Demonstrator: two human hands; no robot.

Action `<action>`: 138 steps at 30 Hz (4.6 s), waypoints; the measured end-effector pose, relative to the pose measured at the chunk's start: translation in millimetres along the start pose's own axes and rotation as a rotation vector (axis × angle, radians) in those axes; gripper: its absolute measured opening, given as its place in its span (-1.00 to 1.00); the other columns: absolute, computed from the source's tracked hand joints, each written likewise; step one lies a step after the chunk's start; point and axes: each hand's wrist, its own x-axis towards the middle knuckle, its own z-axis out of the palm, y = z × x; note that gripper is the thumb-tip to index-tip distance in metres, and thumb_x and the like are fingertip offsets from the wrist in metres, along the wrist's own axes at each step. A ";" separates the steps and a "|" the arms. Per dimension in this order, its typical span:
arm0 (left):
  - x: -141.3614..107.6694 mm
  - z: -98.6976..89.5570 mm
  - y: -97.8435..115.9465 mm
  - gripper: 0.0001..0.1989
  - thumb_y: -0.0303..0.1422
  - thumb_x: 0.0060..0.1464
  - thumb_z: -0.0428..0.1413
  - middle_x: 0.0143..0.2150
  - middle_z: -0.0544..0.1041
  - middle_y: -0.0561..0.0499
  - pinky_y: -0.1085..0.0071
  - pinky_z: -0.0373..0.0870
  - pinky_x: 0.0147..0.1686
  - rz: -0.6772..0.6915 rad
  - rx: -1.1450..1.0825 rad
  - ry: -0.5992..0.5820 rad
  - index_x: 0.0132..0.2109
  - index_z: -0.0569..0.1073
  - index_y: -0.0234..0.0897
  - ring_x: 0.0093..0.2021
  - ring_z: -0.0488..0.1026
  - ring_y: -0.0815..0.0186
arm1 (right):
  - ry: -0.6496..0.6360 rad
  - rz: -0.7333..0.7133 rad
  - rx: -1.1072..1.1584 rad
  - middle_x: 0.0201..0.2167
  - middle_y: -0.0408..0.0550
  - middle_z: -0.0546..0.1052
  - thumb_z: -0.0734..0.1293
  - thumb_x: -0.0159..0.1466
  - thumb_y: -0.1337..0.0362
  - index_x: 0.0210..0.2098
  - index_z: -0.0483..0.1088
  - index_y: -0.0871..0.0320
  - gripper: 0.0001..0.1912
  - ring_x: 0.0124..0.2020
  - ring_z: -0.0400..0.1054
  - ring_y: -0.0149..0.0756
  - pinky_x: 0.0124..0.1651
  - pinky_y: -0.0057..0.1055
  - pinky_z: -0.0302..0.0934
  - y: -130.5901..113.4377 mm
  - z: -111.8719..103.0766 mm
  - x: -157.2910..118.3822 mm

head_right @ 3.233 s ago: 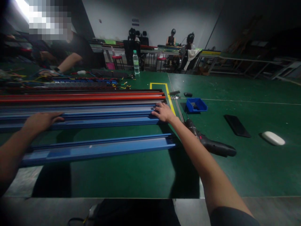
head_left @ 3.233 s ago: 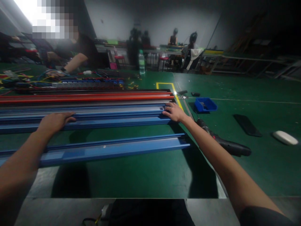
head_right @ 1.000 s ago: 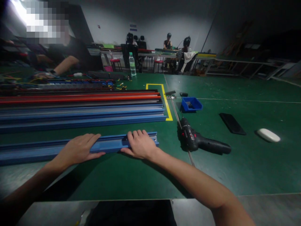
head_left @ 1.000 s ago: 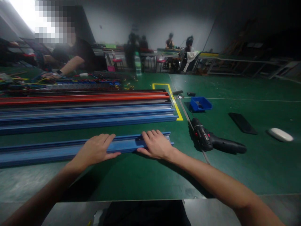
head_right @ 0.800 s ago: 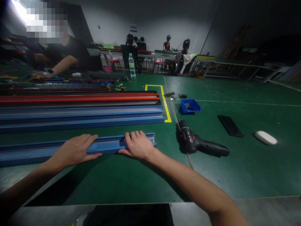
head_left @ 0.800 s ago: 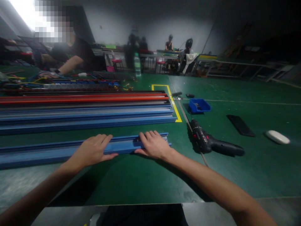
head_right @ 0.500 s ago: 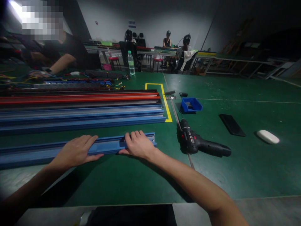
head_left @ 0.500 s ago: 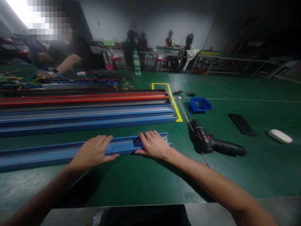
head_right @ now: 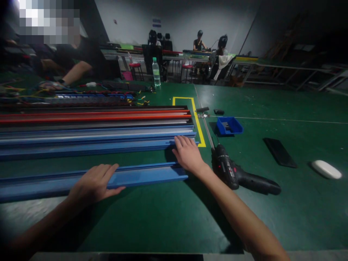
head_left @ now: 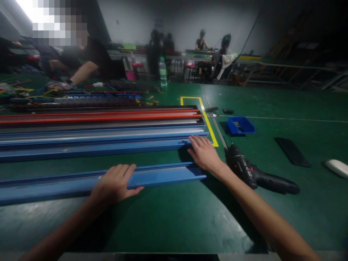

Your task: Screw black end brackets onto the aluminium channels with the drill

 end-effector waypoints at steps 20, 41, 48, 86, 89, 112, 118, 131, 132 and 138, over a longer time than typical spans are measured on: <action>17.4 -15.2 -57.4 -0.51 -0.12 0.46 -0.13 0.14 0.57 -0.20 0.20 0.53 0.01 -0.161 -0.303 -0.133 0.35 0.28 -0.26 0.06 0.56 0.10 | -0.190 0.087 -0.046 0.11 0.20 0.63 0.20 0.40 0.55 0.25 0.51 0.22 -0.50 0.13 0.56 -0.02 0.18 -0.17 0.42 20.4 3.8 18.9; 10.0 14.8 -123.4 -0.72 -0.59 0.28 -0.03 -0.32 0.60 -0.11 0.36 0.34 -0.31 0.158 0.034 -0.345 -0.25 0.57 -0.33 -0.35 0.48 0.24 | -0.182 -0.097 -0.164 -0.17 0.12 0.71 0.24 0.39 0.49 0.06 0.62 0.19 -0.62 -0.26 0.61 -0.18 -0.28 -0.41 0.32 36.1 8.3 3.3; 13.6 9.4 -115.5 -0.64 -0.39 0.42 -0.12 -0.37 0.59 -0.13 0.30 0.34 -0.42 0.066 0.091 -0.389 -0.24 0.54 -0.30 -0.43 0.52 0.17 | -0.169 -0.086 -0.154 -0.20 0.11 0.72 0.26 0.38 0.48 0.04 0.63 0.17 -0.63 -0.28 0.62 -0.12 -0.27 -0.36 0.38 38.7 8.1 4.6; 7.0 0.7 -93.2 -0.59 -0.30 0.43 -0.07 0.18 0.63 -0.21 0.30 0.53 -0.22 -0.500 -0.012 -0.233 0.23 0.55 -0.23 -0.04 0.66 0.09 | -0.044 -0.063 -0.132 0.01 0.11 0.68 0.28 0.41 0.25 0.22 0.55 0.12 -0.57 -0.12 0.64 0.07 -0.15 -0.16 0.50 55.9 21.2 19.2; 5.6 -8.6 -88.8 -0.56 -0.28 0.46 -0.11 0.07 0.66 -0.32 0.26 0.52 -0.27 -0.507 0.013 -0.190 0.20 0.56 -0.35 -0.16 0.67 0.08 | -0.031 -0.037 -0.016 0.09 0.13 0.65 0.26 0.46 0.17 0.33 0.44 0.17 -0.50 -0.02 0.61 0.05 -0.01 -0.13 0.49 53.0 11.5 18.7; -12.1 5.0 -22.6 -0.28 0.14 0.34 -0.04 -0.09 0.66 -0.41 0.12 0.54 -0.19 0.012 -0.033 0.002 0.06 0.58 -0.51 -0.17 0.63 -0.05 | -0.307 0.513 0.176 -0.30 0.21 0.68 0.22 0.47 0.30 -0.31 0.61 0.28 -0.63 -0.18 0.59 -0.08 -0.11 -0.39 0.34 72.0 -30.2 18.5; 7.7 4.6 -9.3 -0.25 0.17 0.34 -0.05 -0.11 0.67 -0.40 0.15 0.54 -0.22 0.019 -0.010 0.057 0.05 0.58 -0.53 -0.19 0.64 -0.04 | -0.274 0.594 0.280 -0.36 0.20 0.67 0.07 0.60 0.06 -0.27 0.55 0.28 -0.41 -0.24 0.61 -0.08 -0.07 -0.34 0.37 73.2 -32.8 20.5; 10.1 13.5 -6.5 -0.27 0.13 0.33 0.02 -0.07 0.66 -0.42 0.13 0.52 -0.19 0.019 0.021 0.095 0.11 0.57 -0.56 -0.17 0.64 -0.07 | -0.038 0.653 0.242 -0.27 0.15 0.69 0.26 0.50 0.09 -0.15 0.62 0.27 -0.59 -0.23 0.60 -0.11 -0.11 -0.37 0.36 122.8 -58.1 2.9; 9.0 15.2 -6.9 -0.28 0.13 0.32 0.04 -0.06 0.66 -0.41 0.13 0.52 -0.18 0.010 0.011 0.094 0.12 0.57 -0.54 -0.16 0.64 -0.07 | -0.003 0.667 0.206 -0.23 0.16 0.69 0.26 0.49 0.11 -0.13 0.63 0.28 -0.61 -0.18 0.60 -0.09 -0.08 -0.36 0.36 132.6 -62.9 -0.1; 7.1 18.0 -9.4 -0.34 0.11 0.28 0.11 -0.06 0.68 -0.36 0.14 0.53 -0.13 0.037 -0.013 0.150 0.09 0.59 -0.48 -0.15 0.65 -0.06 | 0.096 0.775 0.027 0.03 0.21 0.66 0.32 0.37 0.30 0.04 0.63 0.29 -0.65 0.07 0.56 0.00 0.09 -0.32 0.36 194.5 -79.4 -10.8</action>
